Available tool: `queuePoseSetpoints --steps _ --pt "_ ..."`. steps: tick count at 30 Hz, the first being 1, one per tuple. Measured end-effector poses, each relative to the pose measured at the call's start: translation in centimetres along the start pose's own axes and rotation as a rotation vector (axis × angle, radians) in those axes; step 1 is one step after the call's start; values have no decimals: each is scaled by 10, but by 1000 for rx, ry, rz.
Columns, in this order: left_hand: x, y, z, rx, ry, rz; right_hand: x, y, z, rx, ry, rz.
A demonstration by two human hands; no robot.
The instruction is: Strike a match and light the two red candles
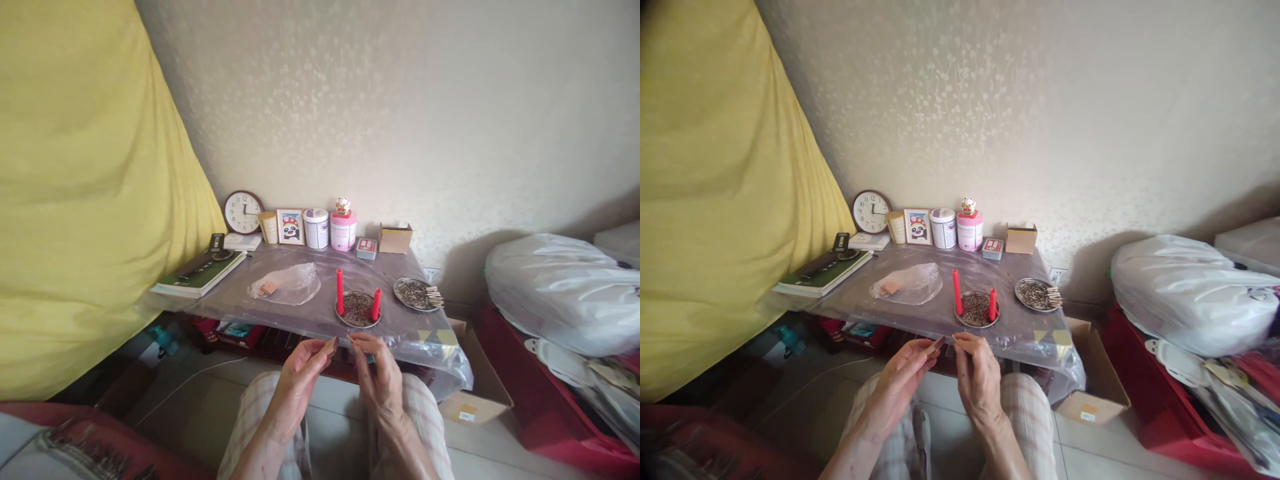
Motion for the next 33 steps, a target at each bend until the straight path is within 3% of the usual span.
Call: queuePoseSetpoints --steps 3,6,8,11,14,19,26,30,33 --pt "-1 -1 3 11 21 1 -4 -12 20 -78 88 -20" --pt "1 1 2 17 12 -9 1 -13 8 -116 8 31" --pt "3 5 -1 14 -8 -22 8 13 -16 -8 -107 -13" --pt "6 9 -2 -16 -24 -23 15 63 -18 90 14 -140" --pt "5 7 4 -32 4 -17 16 85 -6 86 106 -229" --pt "1 0 12 -39 37 -14 11 76 9 -79 167 -350" --pt "1 1 20 -8 55 -13 -1 54 9 -68 151 -254" --pt "2 3 28 -23 92 -11 -3 62 12 -92 166 -348" --pt "5 2 33 -25 104 -1 -1 73 13 -114 188 -497"
Point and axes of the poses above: each hand's wrist, its own x-axis away from the middle knuckle, its own z-axis out of the back of the hand, y = z × x, the point moved 10 cm from there along -x, towards the middle knuckle, and after that the axes turned 2 degrees about -x, right-handed, at the moved point
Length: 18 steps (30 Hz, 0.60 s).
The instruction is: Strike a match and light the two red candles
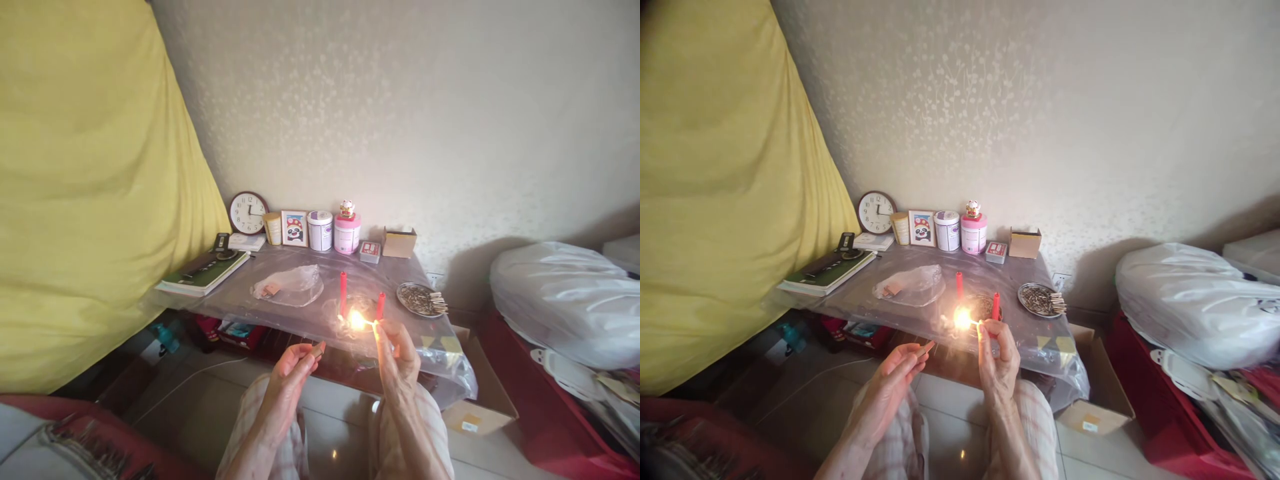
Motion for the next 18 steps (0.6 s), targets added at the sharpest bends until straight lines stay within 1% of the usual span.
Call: queuePoseSetpoints --steps 3,5,9,16,18 --pt "1 -2 6 -5 13 6 -2 13 -2 -99 11 -156" --pt "0 -4 10 -6 20 2 -4 19 -4 -205 18 -210" --pt "0 -8 17 5 41 11 -11 28 -3 -328 62 -256" --pt "1 -10 22 4 48 10 -20 41 0 -393 120 -325" --pt "1 -10 23 -12 51 2 -22 42 -1 -409 117 -333"
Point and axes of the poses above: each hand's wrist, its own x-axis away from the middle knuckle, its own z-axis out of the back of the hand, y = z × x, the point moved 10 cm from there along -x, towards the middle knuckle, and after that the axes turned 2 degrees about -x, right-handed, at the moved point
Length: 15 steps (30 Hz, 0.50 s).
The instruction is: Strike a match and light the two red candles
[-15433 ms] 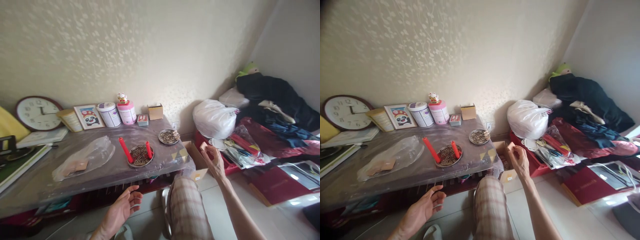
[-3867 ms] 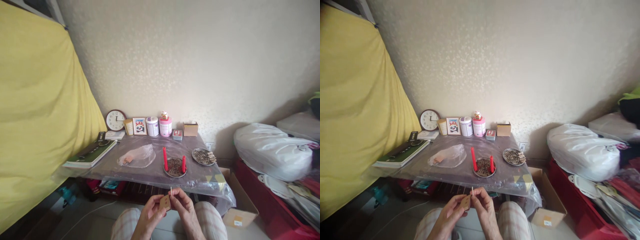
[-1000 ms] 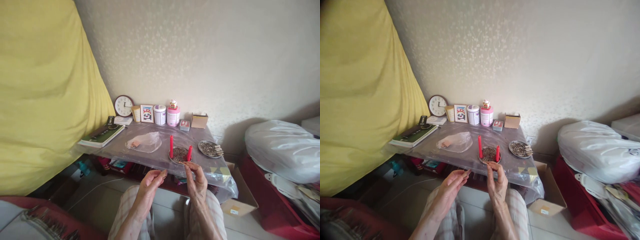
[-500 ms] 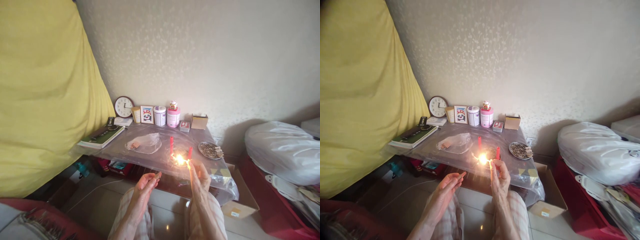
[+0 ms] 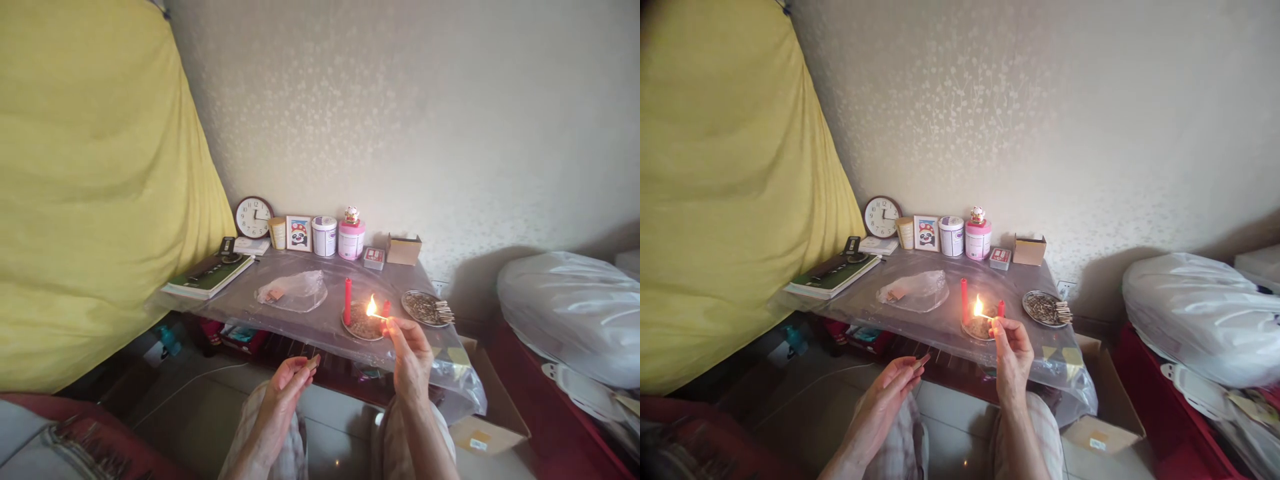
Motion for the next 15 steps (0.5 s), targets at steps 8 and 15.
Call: queuePoseSetpoints --steps 8,15 --pt "-1 0 5 -19 36 -5 -3 -4 -8 -53 -38 -1" --pt "0 -6 13 0 24 8 -7 -1 -14 -67 -64 -36"
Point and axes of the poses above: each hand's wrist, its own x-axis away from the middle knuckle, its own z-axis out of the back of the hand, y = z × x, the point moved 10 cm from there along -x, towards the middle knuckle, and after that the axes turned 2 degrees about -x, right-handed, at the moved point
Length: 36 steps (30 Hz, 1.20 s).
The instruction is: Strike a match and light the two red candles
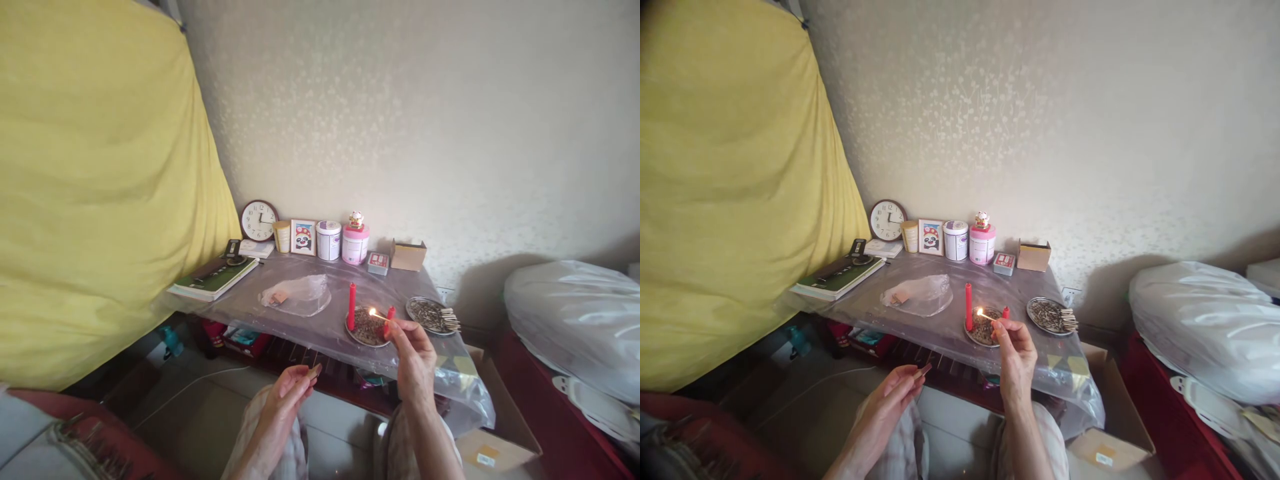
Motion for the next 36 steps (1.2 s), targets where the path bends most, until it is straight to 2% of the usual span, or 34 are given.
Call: queuePoseSetpoints --steps 7,17,26,36 --pt "-2 -18 9 21 -72 52 -3 -3 -8 -16 -21 -20" --pt "-13 -63 44 173 -126 156 -11 -2 -17 -29 -26 -15" --pt "-13 -89 50 375 -275 292 -22 -10 -30 71 -21 29" --pt "-11 -95 51 439 -267 349 -35 0 -43 113 5 35"
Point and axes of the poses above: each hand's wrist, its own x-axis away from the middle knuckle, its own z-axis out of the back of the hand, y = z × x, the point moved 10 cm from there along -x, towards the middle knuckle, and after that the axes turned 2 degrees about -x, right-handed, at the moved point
